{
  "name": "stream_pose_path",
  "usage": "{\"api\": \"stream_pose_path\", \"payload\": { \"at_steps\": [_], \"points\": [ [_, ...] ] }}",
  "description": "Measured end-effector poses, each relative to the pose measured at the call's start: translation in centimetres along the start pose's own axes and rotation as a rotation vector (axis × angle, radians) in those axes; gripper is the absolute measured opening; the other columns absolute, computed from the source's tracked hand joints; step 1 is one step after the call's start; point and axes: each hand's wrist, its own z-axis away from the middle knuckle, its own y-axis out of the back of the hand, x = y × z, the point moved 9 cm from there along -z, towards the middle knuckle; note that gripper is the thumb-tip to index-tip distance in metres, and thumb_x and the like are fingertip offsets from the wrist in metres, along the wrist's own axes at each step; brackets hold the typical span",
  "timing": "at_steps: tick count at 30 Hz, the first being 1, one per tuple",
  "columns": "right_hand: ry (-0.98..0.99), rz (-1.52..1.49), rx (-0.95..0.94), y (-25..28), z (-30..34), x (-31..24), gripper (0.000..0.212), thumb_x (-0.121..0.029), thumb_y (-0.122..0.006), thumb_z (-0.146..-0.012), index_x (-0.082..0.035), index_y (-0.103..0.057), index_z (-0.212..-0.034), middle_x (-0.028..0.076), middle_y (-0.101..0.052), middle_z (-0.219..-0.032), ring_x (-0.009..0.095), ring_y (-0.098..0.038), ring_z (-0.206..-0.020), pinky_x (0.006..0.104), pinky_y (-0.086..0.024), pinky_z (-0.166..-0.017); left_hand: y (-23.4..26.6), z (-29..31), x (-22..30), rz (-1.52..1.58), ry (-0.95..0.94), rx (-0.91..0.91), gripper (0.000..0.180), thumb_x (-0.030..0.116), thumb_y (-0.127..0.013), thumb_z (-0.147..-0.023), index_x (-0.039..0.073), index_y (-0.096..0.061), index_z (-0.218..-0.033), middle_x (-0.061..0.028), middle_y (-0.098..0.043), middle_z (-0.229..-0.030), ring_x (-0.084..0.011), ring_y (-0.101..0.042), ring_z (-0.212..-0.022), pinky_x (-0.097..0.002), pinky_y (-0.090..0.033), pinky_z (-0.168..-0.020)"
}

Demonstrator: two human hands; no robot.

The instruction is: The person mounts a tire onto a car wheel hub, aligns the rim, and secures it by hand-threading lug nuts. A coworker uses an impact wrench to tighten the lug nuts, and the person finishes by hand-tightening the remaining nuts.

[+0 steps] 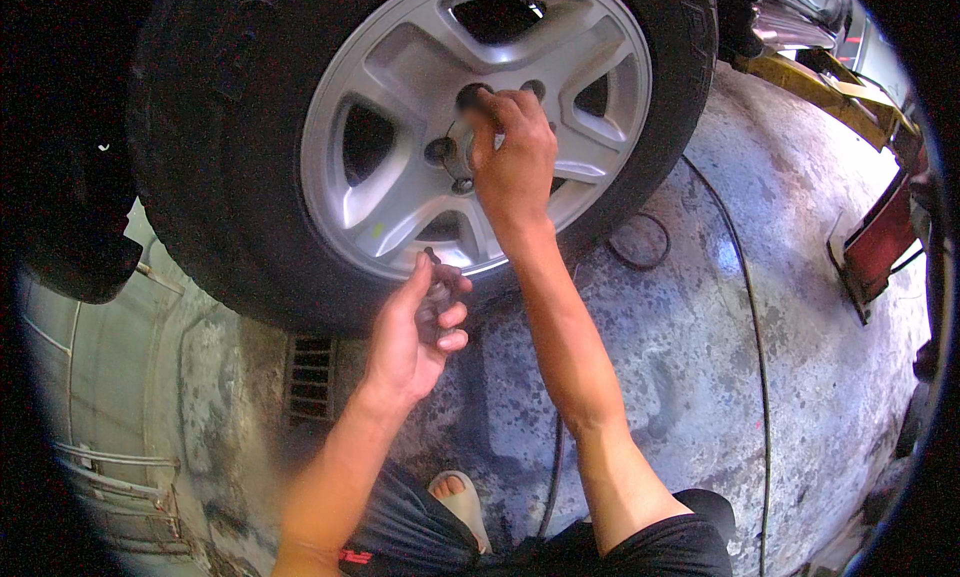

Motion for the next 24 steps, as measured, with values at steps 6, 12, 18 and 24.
{"api": "stream_pose_path", "payload": {
  "at_steps": [6, 12, 18, 24],
  "points": [
    [-0.04, -0.009, 0.011, 0.2, 0.2, 0.5, 0.013, -0.005, -0.074, -0.088, 0.001, -0.073, -0.099, 0.018, -0.068, -0.096, 0.034, -0.069, -0.083, 0.0436, -0.054, -0.077, 0.4, -0.1, -0.3, 0.016, 0.014, -0.002, 0.036, 0.045, -0.059, -0.107, 0.01, -0.064, -0.11, -0.0041, -0.065, -0.098, -0.0081, -0.048, -0.069, -0.0226, -0.036, -0.052],
    [0.001, 0.049, -0.002, -0.2, 0.0, 0.2, 0.014, -0.013, -0.073, -0.091, -0.001, -0.066, -0.095, 0.02, -0.062, -0.093, 0.042, -0.063, -0.087, 0.0519, -0.05, -0.077, 0.5, -0.1, -0.3, 0.061, 0.011, -0.011, 0.036, 0.044, -0.057, -0.109, 0.01, -0.063, -0.118, -0.0047, -0.067, -0.098, -0.0085, -0.048, -0.065, -0.0214, -0.036, -0.047],
    [-0.103, 0.074, -0.063, -0.8, 0.1, 1.3, 0.019, -0.016, -0.069, -0.093, -0.003, -0.058, -0.101, 0.02, -0.06, -0.098, 0.043, -0.064, -0.093, 0.0541, -0.051, -0.077, 0.5, 0.1, 0.1, 0.01, 0.001, 0.056, 0.036, 0.045, -0.059, -0.108, 0.01, -0.066, -0.11, -0.0034, -0.064, -0.099, -0.0076, -0.046, -0.067, -0.0205, -0.035, -0.049],
    [-0.074, 0.152, -0.095, -1.5, -0.5, 0.8, 0.021, -0.02, -0.069, -0.094, -0.005, -0.059, -0.103, 0.018, -0.059, -0.098, 0.04, -0.066, -0.09, 0.0531, -0.053, -0.074, 0.9, 0.2, -0.3, 0.012, 0.009, 0.104, 0.035, 0.045, -0.054, -0.11, 0.012, -0.063, -0.114, -0.0012, -0.065, -0.1, -0.0062, -0.047, -0.064, -0.0189, -0.035, -0.044]
  ]
}}
